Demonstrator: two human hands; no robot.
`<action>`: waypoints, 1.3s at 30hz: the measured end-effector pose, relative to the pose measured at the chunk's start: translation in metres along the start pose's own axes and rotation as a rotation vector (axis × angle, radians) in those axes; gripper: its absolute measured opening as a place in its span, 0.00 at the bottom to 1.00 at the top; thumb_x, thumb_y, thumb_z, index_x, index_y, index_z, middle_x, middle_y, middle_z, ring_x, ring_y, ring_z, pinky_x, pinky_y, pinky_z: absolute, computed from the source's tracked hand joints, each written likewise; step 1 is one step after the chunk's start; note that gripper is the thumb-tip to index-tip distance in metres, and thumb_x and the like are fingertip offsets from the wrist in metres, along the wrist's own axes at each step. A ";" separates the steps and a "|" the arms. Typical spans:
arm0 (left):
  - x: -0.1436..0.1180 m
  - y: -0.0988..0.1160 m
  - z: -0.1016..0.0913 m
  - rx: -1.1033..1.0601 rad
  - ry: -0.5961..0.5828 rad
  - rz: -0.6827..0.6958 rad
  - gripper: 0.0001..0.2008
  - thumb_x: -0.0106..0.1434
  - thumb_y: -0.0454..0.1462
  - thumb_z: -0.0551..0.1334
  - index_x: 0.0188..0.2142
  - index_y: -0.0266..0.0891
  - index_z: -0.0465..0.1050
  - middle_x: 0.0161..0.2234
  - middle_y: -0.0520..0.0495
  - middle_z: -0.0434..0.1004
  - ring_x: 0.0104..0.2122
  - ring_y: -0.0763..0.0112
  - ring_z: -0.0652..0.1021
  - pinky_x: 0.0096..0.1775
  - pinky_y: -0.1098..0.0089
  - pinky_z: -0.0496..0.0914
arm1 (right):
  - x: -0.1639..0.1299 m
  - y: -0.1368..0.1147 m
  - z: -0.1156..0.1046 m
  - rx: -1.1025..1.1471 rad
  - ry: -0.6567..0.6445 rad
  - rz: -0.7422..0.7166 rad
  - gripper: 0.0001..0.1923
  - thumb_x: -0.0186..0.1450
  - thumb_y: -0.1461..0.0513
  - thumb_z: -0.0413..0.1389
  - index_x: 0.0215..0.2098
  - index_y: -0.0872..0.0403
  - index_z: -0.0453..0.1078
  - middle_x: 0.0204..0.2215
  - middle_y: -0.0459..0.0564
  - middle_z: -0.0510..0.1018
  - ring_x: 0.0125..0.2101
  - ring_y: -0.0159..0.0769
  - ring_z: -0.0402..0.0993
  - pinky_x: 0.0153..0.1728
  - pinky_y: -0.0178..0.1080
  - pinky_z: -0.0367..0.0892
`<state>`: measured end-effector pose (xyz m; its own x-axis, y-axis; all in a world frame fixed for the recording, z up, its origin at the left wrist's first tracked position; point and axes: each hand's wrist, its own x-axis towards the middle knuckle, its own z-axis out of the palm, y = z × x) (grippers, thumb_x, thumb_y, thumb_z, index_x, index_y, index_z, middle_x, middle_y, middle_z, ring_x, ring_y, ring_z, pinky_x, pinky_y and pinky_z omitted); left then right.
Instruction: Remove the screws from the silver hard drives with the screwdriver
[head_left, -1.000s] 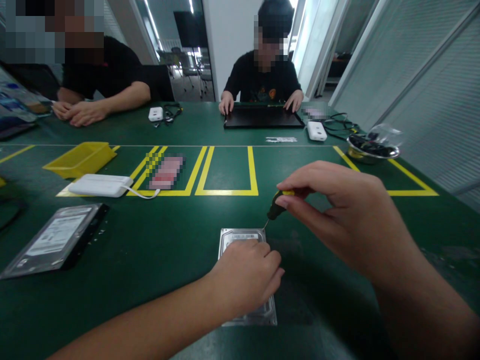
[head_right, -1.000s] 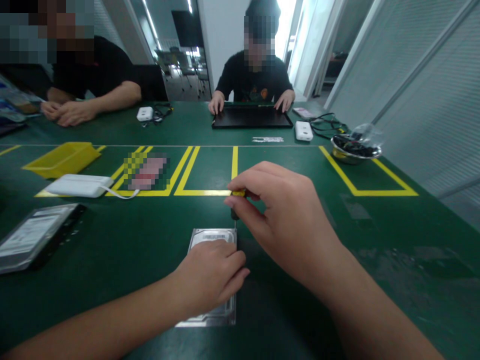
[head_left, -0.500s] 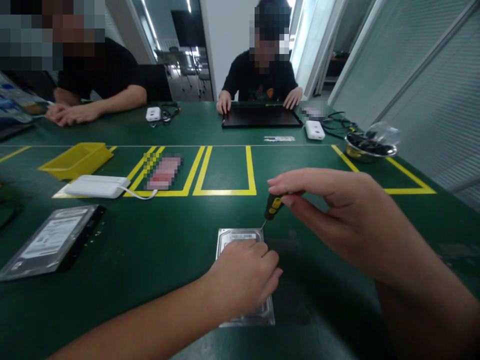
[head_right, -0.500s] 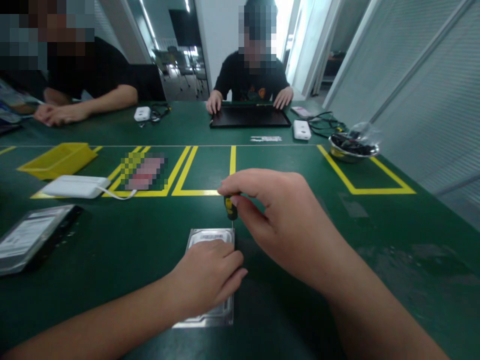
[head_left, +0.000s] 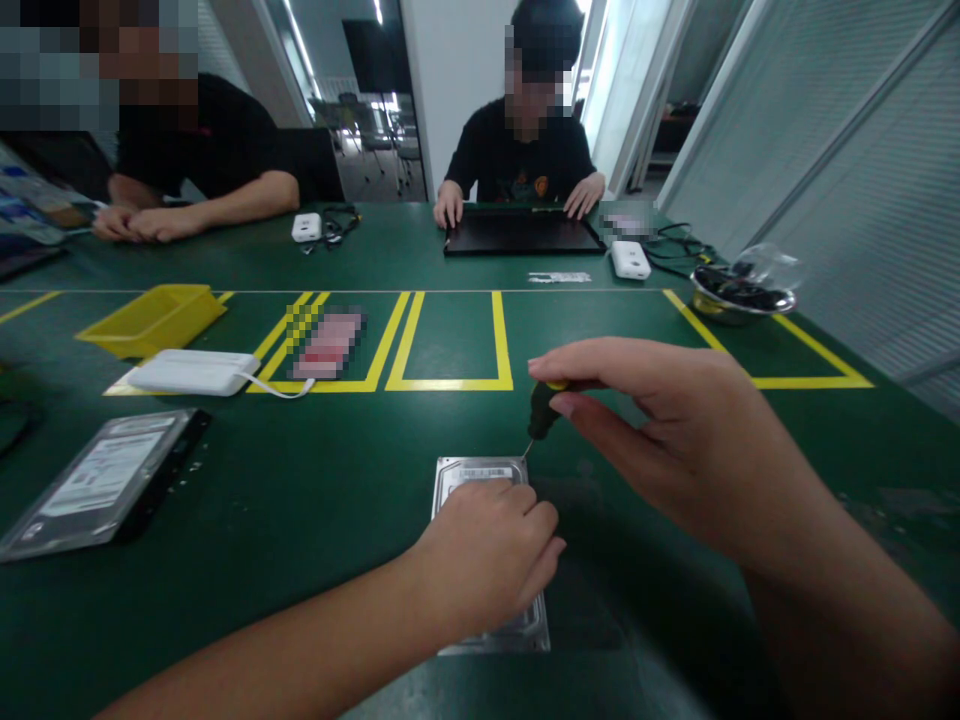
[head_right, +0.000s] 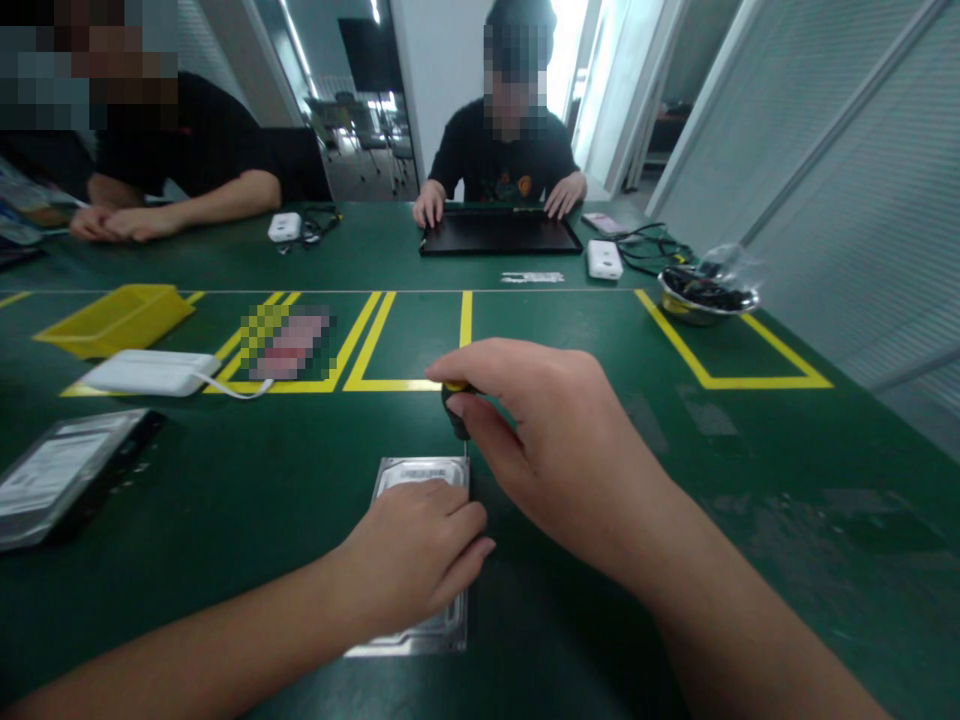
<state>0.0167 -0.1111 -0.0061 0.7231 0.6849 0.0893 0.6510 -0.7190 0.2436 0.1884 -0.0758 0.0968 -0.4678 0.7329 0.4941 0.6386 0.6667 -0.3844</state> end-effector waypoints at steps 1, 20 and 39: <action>0.000 0.000 0.000 -0.002 0.002 0.002 0.10 0.69 0.40 0.55 0.33 0.39 0.71 0.31 0.47 0.76 0.33 0.62 0.78 0.36 0.62 0.72 | 0.000 0.000 0.000 0.004 0.004 -0.004 0.11 0.66 0.65 0.54 0.45 0.54 0.76 0.43 0.48 0.83 0.42 0.36 0.79 0.43 0.38 0.72; -0.001 0.000 0.000 0.002 -0.002 0.002 0.11 0.68 0.41 0.55 0.33 0.38 0.71 0.31 0.46 0.76 0.33 0.61 0.77 0.36 0.62 0.72 | 0.000 0.001 0.013 -0.184 0.105 -0.046 0.04 0.65 0.61 0.59 0.36 0.53 0.74 0.35 0.49 0.76 0.33 0.35 0.72 0.32 0.37 0.66; -0.001 0.001 0.001 0.006 0.002 -0.004 0.11 0.68 0.41 0.55 0.33 0.38 0.70 0.31 0.46 0.76 0.33 0.61 0.77 0.36 0.62 0.72 | 0.000 0.004 0.027 -0.271 0.187 -0.016 0.14 0.68 0.54 0.56 0.28 0.53 0.67 0.28 0.47 0.66 0.27 0.32 0.61 0.27 0.37 0.55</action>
<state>0.0170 -0.1122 -0.0067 0.7203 0.6877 0.0907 0.6548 -0.7172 0.2386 0.1745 -0.0697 0.0739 -0.3746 0.6682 0.6428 0.7832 0.5991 -0.1663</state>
